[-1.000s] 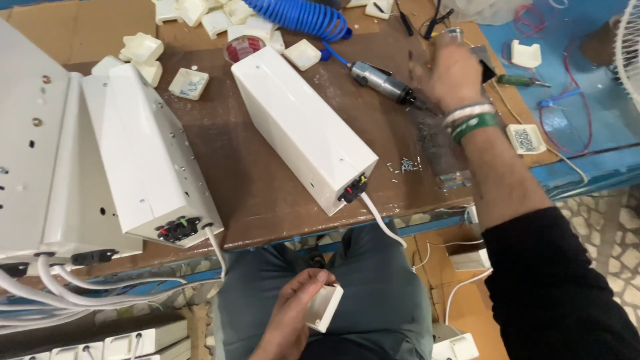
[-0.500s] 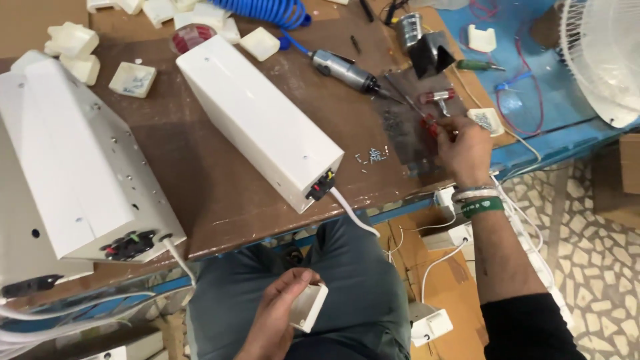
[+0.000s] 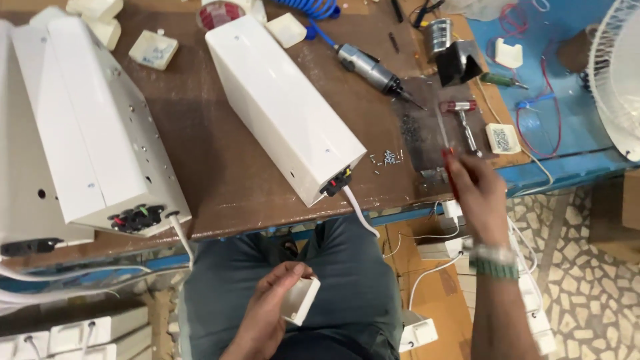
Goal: The person sits at a workbench and attaches a white plastic end cap to a white metal electrical enclosure, using a red-handled screwdriver to drive screws and pressing the cap into place by hand. They handle the enclosure, cap, and screws, then reposition the finished unit on the bench.
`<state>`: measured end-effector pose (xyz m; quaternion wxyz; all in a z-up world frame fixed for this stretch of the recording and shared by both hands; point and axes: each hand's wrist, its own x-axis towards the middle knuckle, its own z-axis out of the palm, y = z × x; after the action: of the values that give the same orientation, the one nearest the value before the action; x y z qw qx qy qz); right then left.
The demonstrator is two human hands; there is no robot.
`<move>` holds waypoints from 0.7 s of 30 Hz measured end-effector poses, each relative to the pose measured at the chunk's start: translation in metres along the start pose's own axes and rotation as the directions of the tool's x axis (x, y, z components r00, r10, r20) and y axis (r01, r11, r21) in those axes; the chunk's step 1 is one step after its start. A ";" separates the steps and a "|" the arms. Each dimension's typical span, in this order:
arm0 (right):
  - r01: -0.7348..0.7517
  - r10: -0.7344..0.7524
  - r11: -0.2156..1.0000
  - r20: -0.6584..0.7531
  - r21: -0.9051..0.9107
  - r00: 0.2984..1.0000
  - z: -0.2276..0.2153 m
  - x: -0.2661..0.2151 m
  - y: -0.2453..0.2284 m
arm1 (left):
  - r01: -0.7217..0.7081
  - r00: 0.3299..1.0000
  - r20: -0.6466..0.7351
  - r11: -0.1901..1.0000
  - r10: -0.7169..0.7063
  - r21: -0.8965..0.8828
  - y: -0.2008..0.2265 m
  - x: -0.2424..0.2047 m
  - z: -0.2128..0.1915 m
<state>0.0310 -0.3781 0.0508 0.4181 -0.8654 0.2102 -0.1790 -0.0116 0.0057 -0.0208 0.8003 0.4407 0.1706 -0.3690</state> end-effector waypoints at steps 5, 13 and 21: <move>-0.409 0.387 0.703 0.169 0.582 0.906 0.017 -0.110 -0.018 | 0.033 0.999 0.015 0.999 -0.033 0.008 -0.005 0.012 0.006; -0.465 0.414 0.828 0.218 0.312 0.884 0.019 -0.170 -0.012 | -0.026 0.970 0.241 0.995 0.001 0.100 -0.003 0.022 0.027; -0.538 0.447 0.781 0.316 0.318 0.837 0.011 -0.180 -0.014 | -0.153 0.972 0.200 0.976 0.121 0.156 0.009 0.022 0.032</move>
<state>-0.1128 -0.2708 0.0315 0.6365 -0.6916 0.3415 -0.0030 0.0083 -0.0277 -0.0109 0.7959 0.4811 0.0307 -0.3662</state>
